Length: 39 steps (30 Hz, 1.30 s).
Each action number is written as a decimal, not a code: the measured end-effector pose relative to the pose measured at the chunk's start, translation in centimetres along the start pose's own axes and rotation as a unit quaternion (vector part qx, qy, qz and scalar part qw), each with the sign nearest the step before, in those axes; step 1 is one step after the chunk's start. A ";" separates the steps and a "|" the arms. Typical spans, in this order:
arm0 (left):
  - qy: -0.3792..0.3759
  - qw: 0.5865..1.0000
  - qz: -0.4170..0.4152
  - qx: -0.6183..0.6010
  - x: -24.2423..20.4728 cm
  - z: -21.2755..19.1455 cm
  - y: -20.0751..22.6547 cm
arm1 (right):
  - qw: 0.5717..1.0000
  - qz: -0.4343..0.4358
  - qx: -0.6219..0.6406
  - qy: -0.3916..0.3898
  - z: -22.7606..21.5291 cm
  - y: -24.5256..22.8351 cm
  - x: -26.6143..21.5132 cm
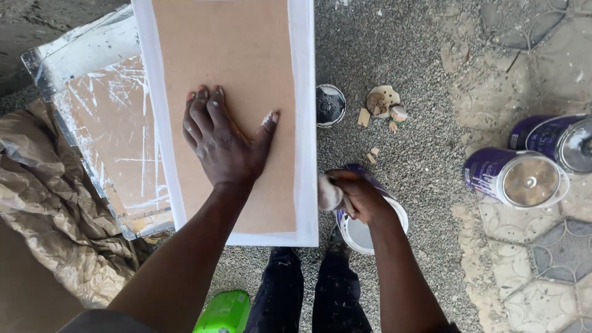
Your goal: Applying white paint to rectangular furniture panels using a cloth applicator and then moving the panels to a storage area.
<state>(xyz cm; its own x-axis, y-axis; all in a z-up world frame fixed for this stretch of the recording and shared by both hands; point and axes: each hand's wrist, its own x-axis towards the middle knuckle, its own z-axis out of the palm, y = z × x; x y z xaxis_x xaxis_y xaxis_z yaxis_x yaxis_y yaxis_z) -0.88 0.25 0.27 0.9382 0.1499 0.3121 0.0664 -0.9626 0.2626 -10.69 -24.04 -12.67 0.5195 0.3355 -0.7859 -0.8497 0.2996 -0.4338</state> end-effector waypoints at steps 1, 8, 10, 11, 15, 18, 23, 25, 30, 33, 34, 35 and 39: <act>-0.002 1.000 -0.003 -0.001 0.0 0.0 0.0 | 0.997 0.046 -0.050 -0.022 -0.4 1.1 0.8; -0.010 1.000 -0.015 -0.014 -0.1 0.2 -0.2 | 0.992 -0.019 -0.115 -0.042 -0.8 3.9 -5.8; -0.020 0.999 -0.024 -0.021 0.0 0.2 -0.3 | 0.968 -0.046 -0.206 0.131 3.3 -1.3 -8.2; -0.032 0.999 -0.032 -0.026 0.0 0.2 -0.4 | 0.908 -0.070 -0.286 0.300 5.5 -3.9 -9.4; -0.045 0.997 -0.043 -0.036 -0.3 0.4 -0.6 | 0.804 -0.367 -0.413 0.220 9.2 -12.2 -7.8; -0.022 0.999 -0.028 -0.036 -0.5 0.6 -0.7 | 0.675 -0.520 -0.515 0.091 11.4 -15.7 -6.1; -0.059 0.995 -0.043 -0.065 -0.3 0.3 -0.7 | 0.734 -0.287 -0.615 0.021 9.8 -6.1 -11.5; -0.049 0.996 -0.043 -0.063 -0.3 0.7 -0.7 | 0.702 -0.296 -0.648 0.001 8.9 -1.5 -14.1; -0.016 0.998 -0.040 -0.049 -0.4 1.1 -0.7 | 0.522 -0.484 -0.696 0.090 7.5 1.9 -13.9; 0.013 0.999 -0.030 -0.031 -0.5 1.5 -0.7 | 0.461 -0.533 -0.702 0.105 8.1 -0.8 -10.3; 0.020 0.999 -0.025 -0.028 -0.5 1.5 -0.7 | 0.440 -0.546 -0.705 0.104 8.2 -2.4 -9.1; 0.027 0.999 -0.020 -0.023 -0.6 1.5 -0.7 | 0.420 -0.560 -0.707 0.102 8.4 -3.9 -8.0; 0.048 0.999 -0.018 -0.006 -0.3 1.5 -0.6 | 0.441 -0.547 -0.703 0.110 8.1 -10.6 -3.0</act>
<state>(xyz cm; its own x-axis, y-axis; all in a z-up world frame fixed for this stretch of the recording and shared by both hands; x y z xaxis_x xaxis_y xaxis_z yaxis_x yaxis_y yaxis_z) -0.65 0.46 -1.39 0.8986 0.2060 0.3873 0.0953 -0.9535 0.2861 -2.55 -20.94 -2.16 0.7976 0.5360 0.2765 0.6026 -0.7268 -0.3295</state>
